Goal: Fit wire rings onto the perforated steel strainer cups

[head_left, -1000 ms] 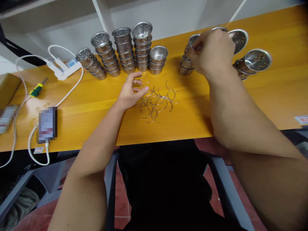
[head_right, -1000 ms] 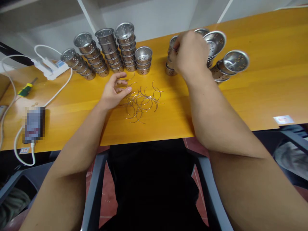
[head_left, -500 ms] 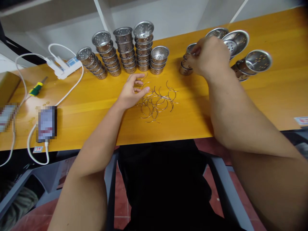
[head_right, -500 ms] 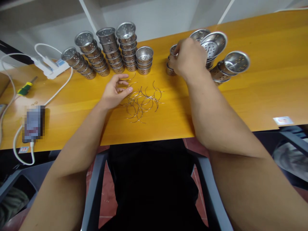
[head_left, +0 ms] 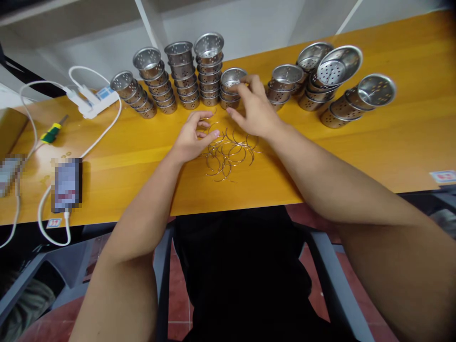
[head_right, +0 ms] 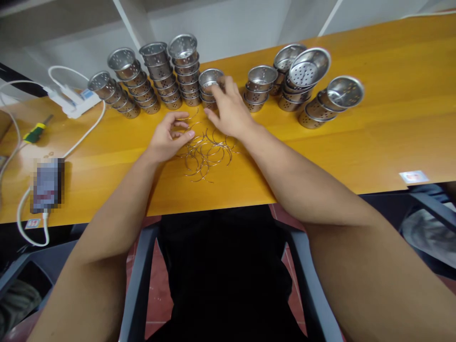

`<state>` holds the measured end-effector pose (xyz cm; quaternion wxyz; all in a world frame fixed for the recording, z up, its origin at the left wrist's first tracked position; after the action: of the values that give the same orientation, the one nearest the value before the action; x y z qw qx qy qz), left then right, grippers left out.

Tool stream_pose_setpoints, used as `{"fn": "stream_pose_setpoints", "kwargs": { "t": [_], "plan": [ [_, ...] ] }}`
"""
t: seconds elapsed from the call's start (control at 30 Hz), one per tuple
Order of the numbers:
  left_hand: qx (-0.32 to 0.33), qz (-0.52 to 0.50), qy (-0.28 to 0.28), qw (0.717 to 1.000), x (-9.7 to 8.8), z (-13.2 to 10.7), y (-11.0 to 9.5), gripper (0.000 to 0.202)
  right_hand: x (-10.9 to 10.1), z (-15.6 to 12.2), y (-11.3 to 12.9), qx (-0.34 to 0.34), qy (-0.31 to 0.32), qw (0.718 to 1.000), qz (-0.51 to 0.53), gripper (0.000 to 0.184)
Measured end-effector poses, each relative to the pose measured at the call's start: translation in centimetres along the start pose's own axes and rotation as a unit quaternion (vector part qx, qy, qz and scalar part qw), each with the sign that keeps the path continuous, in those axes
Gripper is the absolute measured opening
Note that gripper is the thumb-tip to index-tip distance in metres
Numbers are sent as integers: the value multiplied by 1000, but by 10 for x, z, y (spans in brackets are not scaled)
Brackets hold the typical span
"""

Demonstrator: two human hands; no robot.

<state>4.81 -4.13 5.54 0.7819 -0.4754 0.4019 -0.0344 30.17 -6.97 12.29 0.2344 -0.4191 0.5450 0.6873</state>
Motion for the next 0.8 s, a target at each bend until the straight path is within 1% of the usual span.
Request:
{"fn": "stream_pose_setpoints", "kwargs": {
  "t": [0.07, 0.13, 0.2, 0.3, 0.37, 0.43, 0.53, 0.6, 0.7, 0.8],
  "plan": [
    [1, 2, 0, 1000, 0, 0, 0, 55, -4, 1, -1, 11, -11, 1000, -9, 87],
    [1, 0, -1, 1000, 0, 0, 0, 55, -8, 3, -4, 20, -14, 1000, -11, 86],
    [-3, -7, -1, 1000, 0, -1, -2, 55, -9, 6, -11, 30, -14, 999, -4, 73],
    [-10, -16, 2, 1000, 0, -2, -4, 55, -7, 11, -23, 32, -26, 998, 40, 45],
    [-11, -17, 3, 1000, 0, -2, -6, 55, -6, 13, -29, 26, -38, 996, 73, 37],
    [-11, -19, 3, 1000, 0, -3, -7, 54, -7, 12, -30, 26, -42, 995, 84, 36],
    [-14, -23, 4, 1000, 1, -2, -7, 53, -9, 12, -31, 43, -44, 994, 88, 35],
    [-19, -23, 4, 1000, 2, -2, -8, 53, -9, 14, -35, 45, -52, 991, 112, 39],
    [-18, -24, 3, 1000, 2, -2, -9, 52, -7, 20, -43, 16, -67, 985, 156, 46],
    [-15, -24, 8, 1000, 2, -2, -11, 52, -5, 26, -50, -11, -95, 982, 164, 54]
  ]
}}
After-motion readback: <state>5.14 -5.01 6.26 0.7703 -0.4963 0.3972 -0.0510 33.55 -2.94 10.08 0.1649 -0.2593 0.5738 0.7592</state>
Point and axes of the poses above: each hand's wrist, its own z-axis towards the middle knuckle, its own x-axis out of the palm, y = z × x, the point moved 4 cm from there along z, towards the middle knuckle, and after that the axes turned 15 degrees about y, right-handed, at the moved point
